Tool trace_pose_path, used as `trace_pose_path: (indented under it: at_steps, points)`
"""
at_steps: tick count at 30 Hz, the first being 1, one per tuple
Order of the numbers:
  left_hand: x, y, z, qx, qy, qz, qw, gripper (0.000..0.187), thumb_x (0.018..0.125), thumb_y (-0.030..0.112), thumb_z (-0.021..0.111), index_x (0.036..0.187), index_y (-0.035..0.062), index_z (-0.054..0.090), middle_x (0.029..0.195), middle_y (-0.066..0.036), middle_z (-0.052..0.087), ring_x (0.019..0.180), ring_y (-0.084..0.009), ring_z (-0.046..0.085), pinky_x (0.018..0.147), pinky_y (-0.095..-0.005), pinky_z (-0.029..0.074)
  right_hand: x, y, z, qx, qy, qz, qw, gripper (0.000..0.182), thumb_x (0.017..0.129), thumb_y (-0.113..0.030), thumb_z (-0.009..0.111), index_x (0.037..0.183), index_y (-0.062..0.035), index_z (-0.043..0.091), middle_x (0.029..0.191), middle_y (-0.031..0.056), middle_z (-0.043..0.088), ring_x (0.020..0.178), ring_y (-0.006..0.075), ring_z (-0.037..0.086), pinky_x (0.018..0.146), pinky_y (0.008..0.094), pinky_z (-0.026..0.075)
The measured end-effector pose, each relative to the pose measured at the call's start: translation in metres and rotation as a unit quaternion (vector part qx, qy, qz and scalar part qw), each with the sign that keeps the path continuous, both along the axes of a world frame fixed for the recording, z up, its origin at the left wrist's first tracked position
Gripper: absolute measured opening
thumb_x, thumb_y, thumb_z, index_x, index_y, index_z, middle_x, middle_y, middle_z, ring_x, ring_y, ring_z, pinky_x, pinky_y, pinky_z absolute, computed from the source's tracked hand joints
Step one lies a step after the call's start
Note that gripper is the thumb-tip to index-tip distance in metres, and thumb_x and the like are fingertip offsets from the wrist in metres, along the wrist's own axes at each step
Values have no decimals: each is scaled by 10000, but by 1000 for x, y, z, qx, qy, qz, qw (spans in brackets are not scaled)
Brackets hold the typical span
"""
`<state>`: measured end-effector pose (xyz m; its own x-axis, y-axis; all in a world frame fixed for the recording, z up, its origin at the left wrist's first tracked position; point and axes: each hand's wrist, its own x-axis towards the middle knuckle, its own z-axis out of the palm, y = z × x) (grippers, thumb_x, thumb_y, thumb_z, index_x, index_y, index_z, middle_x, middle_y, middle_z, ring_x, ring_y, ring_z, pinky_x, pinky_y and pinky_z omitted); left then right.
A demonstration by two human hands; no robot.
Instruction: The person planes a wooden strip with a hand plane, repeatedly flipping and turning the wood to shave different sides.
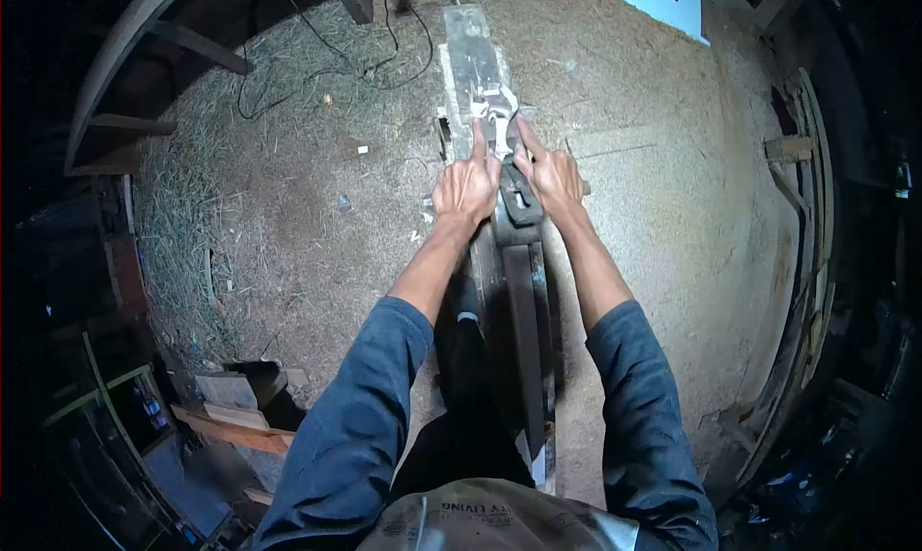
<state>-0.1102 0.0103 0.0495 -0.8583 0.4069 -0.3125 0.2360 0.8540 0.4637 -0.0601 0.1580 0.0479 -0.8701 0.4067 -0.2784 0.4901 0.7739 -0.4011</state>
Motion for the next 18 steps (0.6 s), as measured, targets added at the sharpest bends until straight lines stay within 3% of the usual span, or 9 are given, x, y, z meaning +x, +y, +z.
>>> trace_pose_path:
  at_steps: [3,6,11,17,18]
  points:
    - [-29,4,-7,7,23,20,1000,672,991,418,435,1585,177,232,901,-300,690,849,-478,679,794,-569,534,-34,7,-24,26,65,-2,998,552,963,-470,565,1485,-475,382,932,233,707,931,448,684,819,545,535]
    - [-105,17,-6,18,86,44,995,647,991,444,431,1568,184,295,921,-302,687,866,-489,672,798,-580,528,-107,16,-2,9,72,16,997,550,968,-454,561,1490,-455,387,983,233,707,973,445,677,840,547,531]
    - [-163,44,-12,35,114,46,992,582,986,431,427,1497,152,430,935,-285,693,876,-464,679,805,-559,530,-165,44,-13,11,103,8,995,529,965,-441,564,1478,-394,442,985,243,704,964,450,676,855,537,532]
    - [-146,45,-11,20,92,56,994,584,986,419,424,1509,158,416,900,-283,696,842,-466,683,789,-559,532,-147,43,-10,14,95,35,995,576,971,-416,560,1515,-390,372,946,257,701,944,452,678,848,541,531]
    - [-135,42,-7,23,78,48,996,612,995,413,409,1543,149,348,873,-300,688,823,-470,684,773,-569,530,-135,40,-3,18,84,39,996,603,975,-406,559,1535,-387,334,920,265,698,922,456,680,836,544,532]
